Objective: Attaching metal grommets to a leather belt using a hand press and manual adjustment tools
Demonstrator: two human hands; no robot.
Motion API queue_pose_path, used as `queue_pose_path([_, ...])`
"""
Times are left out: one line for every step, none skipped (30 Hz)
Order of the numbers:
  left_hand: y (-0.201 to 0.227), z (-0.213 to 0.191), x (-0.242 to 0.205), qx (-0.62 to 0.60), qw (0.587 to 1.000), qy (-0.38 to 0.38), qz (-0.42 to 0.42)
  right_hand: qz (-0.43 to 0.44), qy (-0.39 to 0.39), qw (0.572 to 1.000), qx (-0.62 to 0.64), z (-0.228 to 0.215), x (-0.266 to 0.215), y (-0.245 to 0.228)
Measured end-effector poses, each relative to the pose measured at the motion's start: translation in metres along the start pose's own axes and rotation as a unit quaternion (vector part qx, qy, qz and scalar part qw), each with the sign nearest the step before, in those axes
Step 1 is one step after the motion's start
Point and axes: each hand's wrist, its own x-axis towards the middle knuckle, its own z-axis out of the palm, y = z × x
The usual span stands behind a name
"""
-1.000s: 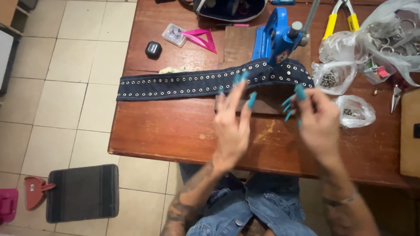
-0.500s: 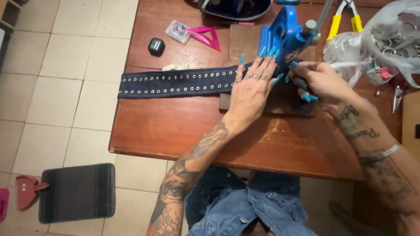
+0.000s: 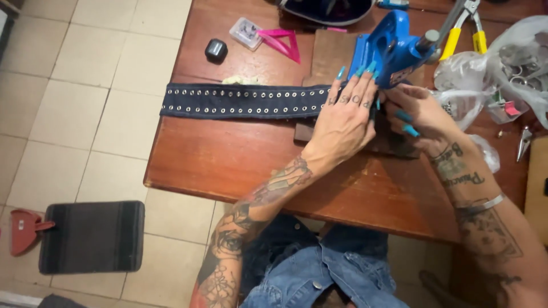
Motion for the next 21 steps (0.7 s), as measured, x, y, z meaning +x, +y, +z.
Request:
queue_pose_path([0.000, -0.002, 0.000, 0.009, 1.000, 0.000, 0.012, -0.008, 0.001, 1.000, -0.010, 0.000, 0.000, 0.000])
queue_pose_path([0.000, -0.001, -0.003, 0.010, 1.000, -0.001, 0.008, -0.005, -0.002, 1.000, -0.012, 0.000, 0.001, 0.000])
queue_pose_path([-0.001, 0.000, -0.003, 0.029, 0.999, -0.014, 0.011, 0.009, 0.001, 1.000, -0.022, -0.001, 0.002, -0.002])
queue_pose_path([-0.001, 0.002, -0.002, 0.048, 0.998, -0.028, 0.015, 0.024, 0.005, 0.999, -0.032, -0.002, 0.003, -0.005])
queue_pose_path([0.000, 0.002, -0.002, 0.048, 0.998, -0.028, 0.013, 0.025, 0.005, 0.999, -0.033, -0.015, 0.013, 0.002])
queue_pose_path([0.000, 0.002, -0.002, 0.077, 0.996, -0.030, 0.013, 0.060, -0.054, 0.996, 0.038, -0.028, 0.024, 0.009])
queue_pose_path([0.001, 0.002, -0.002, 0.106, 0.994, -0.033, 0.012, 0.097, -0.111, 0.983, 0.108, -0.042, 0.033, 0.017])
queue_pose_path([0.002, 0.004, -0.003, 0.104, 0.994, -0.033, 0.010, 0.099, -0.111, 0.983, 0.107, -0.029, 0.021, 0.008])
queue_pose_path([0.002, 0.005, -0.002, 0.101, 0.994, -0.036, 0.012, 0.055, -0.071, 0.996, 0.027, -0.016, 0.012, -0.002])
queue_pose_path([0.001, 0.006, -0.001, 0.098, 0.994, -0.040, 0.015, 0.011, -0.030, 0.998, -0.053, -0.002, 0.002, -0.011])
queue_pose_path([0.001, 0.008, -0.001, 0.097, 0.994, -0.040, 0.014, 0.012, -0.030, 0.998, -0.053, -0.002, 0.001, -0.012])
queue_pose_path([0.001, 0.010, -0.001, 0.094, 0.994, -0.046, 0.010, 0.008, -0.022, 0.998, -0.066, -0.001, 0.001, -0.012])
queue_pose_path([0.001, 0.012, -0.001, 0.093, 0.994, -0.053, 0.007, 0.003, -0.014, 0.997, -0.077, 0.000, 0.002, -0.013])
queue_pose_path([0.001, 0.010, -0.002, 0.093, 0.994, -0.053, 0.007, 0.003, -0.015, 0.997, -0.078, 0.002, 0.000, -0.014])
queue_pose_path([0.001, 0.008, -0.001, 0.087, 0.995, -0.054, 0.005, 0.000, -0.007, 0.997, -0.074, 0.003, -0.002, -0.015])
queue_pose_path([0.002, 0.006, -0.001, 0.080, 0.995, -0.056, 0.004, -0.004, 0.000, 0.998, -0.070, 0.005, -0.003, -0.017])
queue_pose_path([0.001, 0.006, 0.000, 0.079, 0.995, -0.058, 0.004, -0.002, 0.001, 0.998, -0.069, 0.004, -0.003, -0.016])
queue_pose_path([0.001, 0.006, 0.000, 0.064, 0.996, -0.057, 0.001, -0.009, -0.007, 0.997, -0.074, 0.003, -0.002, -0.016])
queue_pose_path([0.000, 0.006, 0.000, 0.049, 0.997, -0.055, -0.002, -0.016, -0.016, 0.997, -0.078, 0.002, -0.001, -0.015])
queue_pose_path([0.001, 0.007, -0.002, 0.048, 0.997, -0.056, -0.002, -0.015, -0.016, 0.997, -0.078, 0.001, -0.001, -0.012])
queue_pose_path([0.001, 0.008, -0.002, 0.054, 0.997, -0.061, -0.002, -0.012, -0.008, 0.997, -0.071, 0.000, 0.001, -0.011])
